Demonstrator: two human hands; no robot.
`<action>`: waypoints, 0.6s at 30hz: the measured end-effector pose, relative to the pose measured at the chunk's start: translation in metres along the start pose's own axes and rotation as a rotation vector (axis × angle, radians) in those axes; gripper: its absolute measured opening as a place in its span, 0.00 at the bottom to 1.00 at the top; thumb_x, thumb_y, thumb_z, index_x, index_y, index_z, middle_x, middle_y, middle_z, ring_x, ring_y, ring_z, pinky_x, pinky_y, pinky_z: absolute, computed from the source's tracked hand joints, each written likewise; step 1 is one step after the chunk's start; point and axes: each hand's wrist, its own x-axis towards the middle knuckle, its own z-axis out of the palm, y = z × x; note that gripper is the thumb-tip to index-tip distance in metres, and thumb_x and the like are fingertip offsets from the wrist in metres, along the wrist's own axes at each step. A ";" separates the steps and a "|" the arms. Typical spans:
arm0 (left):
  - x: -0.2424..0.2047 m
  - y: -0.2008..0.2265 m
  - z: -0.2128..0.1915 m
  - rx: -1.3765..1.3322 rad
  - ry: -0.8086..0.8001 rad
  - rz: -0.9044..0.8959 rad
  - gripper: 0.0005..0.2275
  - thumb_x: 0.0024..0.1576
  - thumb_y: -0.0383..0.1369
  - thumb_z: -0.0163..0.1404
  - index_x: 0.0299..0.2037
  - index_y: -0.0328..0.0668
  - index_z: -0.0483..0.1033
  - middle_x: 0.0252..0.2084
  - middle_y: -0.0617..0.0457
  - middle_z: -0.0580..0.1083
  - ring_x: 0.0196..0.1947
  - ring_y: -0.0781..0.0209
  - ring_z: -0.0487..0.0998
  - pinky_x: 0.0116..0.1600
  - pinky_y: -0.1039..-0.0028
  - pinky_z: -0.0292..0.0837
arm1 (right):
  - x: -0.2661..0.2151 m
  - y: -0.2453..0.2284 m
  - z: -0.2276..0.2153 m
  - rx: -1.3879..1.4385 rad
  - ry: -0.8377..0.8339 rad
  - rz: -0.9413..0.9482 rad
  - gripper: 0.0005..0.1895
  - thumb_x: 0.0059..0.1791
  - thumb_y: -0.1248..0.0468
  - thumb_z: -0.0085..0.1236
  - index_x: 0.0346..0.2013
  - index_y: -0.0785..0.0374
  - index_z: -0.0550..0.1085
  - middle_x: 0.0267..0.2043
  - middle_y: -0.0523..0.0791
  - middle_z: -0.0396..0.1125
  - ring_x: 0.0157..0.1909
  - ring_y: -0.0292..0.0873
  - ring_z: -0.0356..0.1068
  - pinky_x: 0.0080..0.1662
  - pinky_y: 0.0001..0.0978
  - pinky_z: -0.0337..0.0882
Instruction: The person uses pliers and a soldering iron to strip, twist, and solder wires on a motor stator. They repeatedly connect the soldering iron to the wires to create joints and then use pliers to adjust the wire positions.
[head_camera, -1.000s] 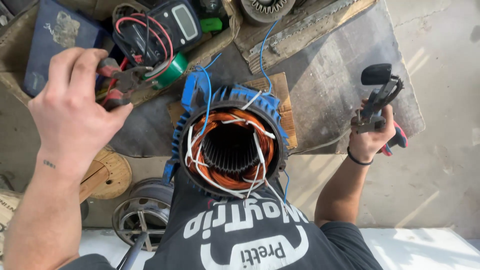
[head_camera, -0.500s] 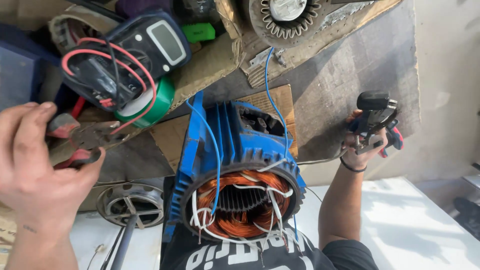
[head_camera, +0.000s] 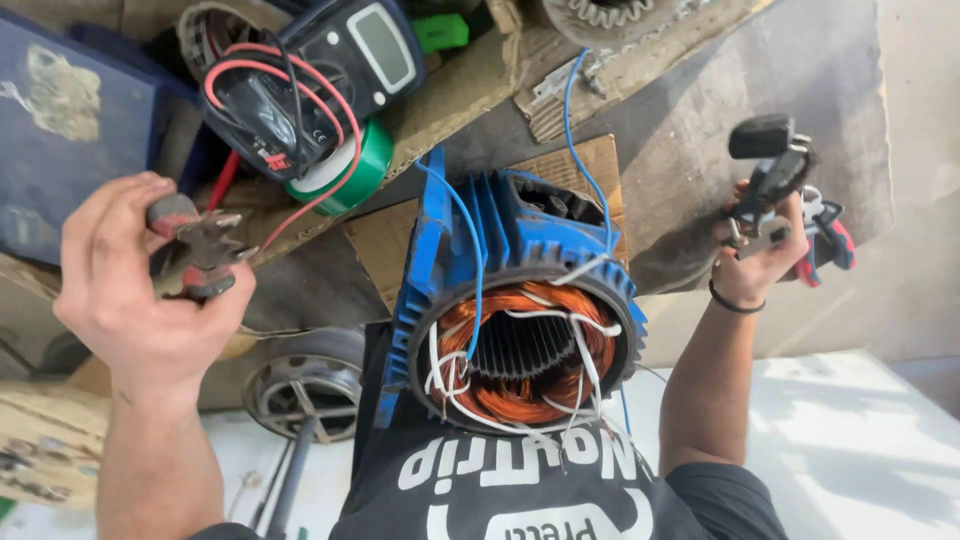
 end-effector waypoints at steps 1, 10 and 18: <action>0.001 0.000 0.002 -0.067 0.023 0.001 0.20 0.57 0.21 0.61 0.58 0.25 0.72 0.59 0.36 0.72 0.53 0.50 0.79 0.53 0.72 0.82 | 0.000 -0.005 -0.001 -0.022 -0.034 -0.023 0.27 0.46 0.64 0.59 0.59 0.71 0.70 0.52 0.47 0.71 0.47 0.36 0.71 0.44 0.22 0.71; -0.044 0.003 -0.008 -0.445 -0.015 0.008 0.20 0.63 0.28 0.60 0.61 0.23 0.68 0.60 0.42 0.69 0.51 0.54 0.80 0.60 0.71 0.85 | -0.035 0.005 -0.018 -0.317 0.116 -0.109 0.29 0.45 0.72 0.63 0.61 0.74 0.70 0.50 0.43 0.65 0.49 0.35 0.64 0.52 0.26 0.68; -0.114 0.027 -0.022 -0.532 0.196 0.023 0.21 0.66 0.30 0.59 0.63 0.25 0.68 0.58 0.42 0.71 0.48 0.55 0.81 0.52 0.74 0.83 | -0.039 -0.009 -0.023 -0.497 0.116 -0.318 0.28 0.47 0.67 0.69 0.60 0.74 0.73 0.53 0.50 0.69 0.56 0.45 0.70 0.61 0.32 0.71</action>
